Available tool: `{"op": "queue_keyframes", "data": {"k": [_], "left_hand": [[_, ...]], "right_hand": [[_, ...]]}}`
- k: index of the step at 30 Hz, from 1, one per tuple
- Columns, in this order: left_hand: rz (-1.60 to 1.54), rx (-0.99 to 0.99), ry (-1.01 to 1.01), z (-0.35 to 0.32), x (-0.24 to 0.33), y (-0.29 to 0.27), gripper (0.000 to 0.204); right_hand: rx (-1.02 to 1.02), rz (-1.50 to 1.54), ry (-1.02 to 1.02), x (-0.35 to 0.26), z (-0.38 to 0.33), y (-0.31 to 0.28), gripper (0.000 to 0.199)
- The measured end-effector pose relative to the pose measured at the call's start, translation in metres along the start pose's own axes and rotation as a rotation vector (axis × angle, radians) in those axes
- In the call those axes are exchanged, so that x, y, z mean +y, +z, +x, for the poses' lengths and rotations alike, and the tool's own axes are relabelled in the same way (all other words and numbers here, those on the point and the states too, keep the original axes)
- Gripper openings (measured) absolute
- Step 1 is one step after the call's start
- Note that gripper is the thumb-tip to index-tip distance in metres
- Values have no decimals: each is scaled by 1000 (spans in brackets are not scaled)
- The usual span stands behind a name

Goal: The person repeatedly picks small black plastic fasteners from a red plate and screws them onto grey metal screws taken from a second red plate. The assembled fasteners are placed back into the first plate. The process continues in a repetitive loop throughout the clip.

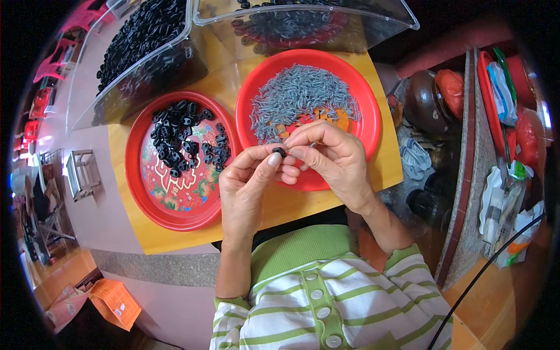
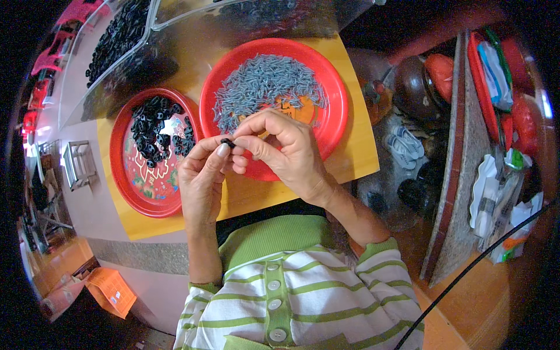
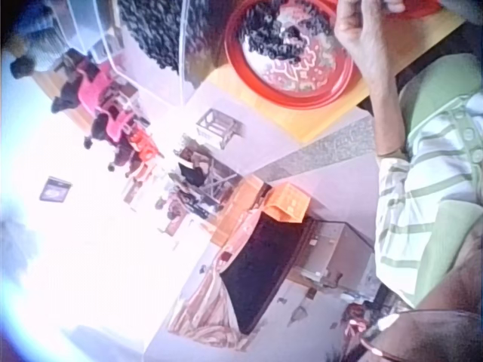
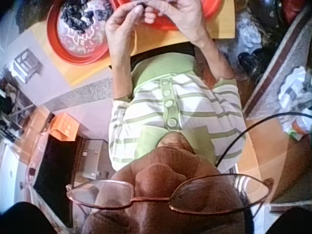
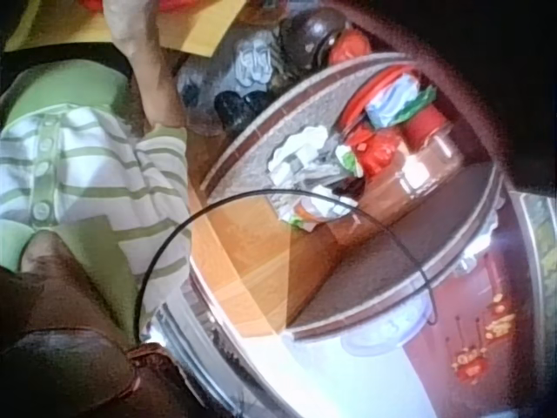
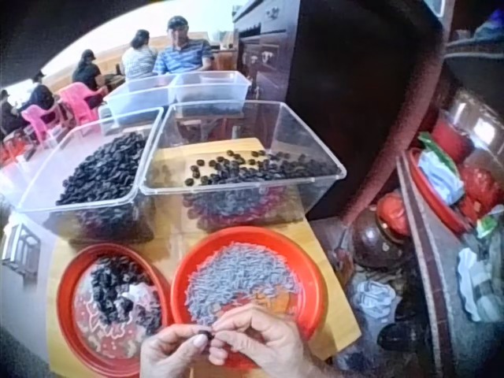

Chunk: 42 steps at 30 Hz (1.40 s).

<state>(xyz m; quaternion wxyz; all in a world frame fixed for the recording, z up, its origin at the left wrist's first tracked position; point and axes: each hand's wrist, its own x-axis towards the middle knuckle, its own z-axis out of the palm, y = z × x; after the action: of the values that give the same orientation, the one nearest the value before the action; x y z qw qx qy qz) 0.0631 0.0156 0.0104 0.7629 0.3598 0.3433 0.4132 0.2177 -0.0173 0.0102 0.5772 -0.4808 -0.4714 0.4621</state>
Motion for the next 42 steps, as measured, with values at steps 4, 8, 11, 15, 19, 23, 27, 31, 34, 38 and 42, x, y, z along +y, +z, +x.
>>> {"op": "queue_keyframes", "data": {"k": [4,8,11,15,19,23,27,31,34,38,42], "left_hand": [[-12,4,-7,-1,1,-2,16],[17,12,19,-1,0,-3,17],[47,32,69,-2,-2,-3,17],[66,72,127,-5,-2,1,16],[72,89,152,-5,-3,0,17],[89,105,177,-3,-4,-1,17],[87,94,184,1,2,-6,15],[-2,104,165,-1,10,-16,14],[-25,135,183,-4,14,-16,16],[-2,132,189,-5,14,-20,17],[74,127,218,-9,14,-22,18]], "right_hand": [[1,-93,-62,1,2,2,8],[3,-191,-98,-2,3,4,7],[13,-261,-168,-1,5,7,7],[64,-193,-118,5,3,13,6],[79,-150,-56,4,2,19,7],[102,-133,-137,15,4,28,6],[92,48,-45,8,9,36,5],[-23,135,16,-4,16,38,11],[-7,99,76,-8,15,42,14],[3,-104,-40,-2,17,41,12],[-49,-349,-160,-8,22,42,8]]}}
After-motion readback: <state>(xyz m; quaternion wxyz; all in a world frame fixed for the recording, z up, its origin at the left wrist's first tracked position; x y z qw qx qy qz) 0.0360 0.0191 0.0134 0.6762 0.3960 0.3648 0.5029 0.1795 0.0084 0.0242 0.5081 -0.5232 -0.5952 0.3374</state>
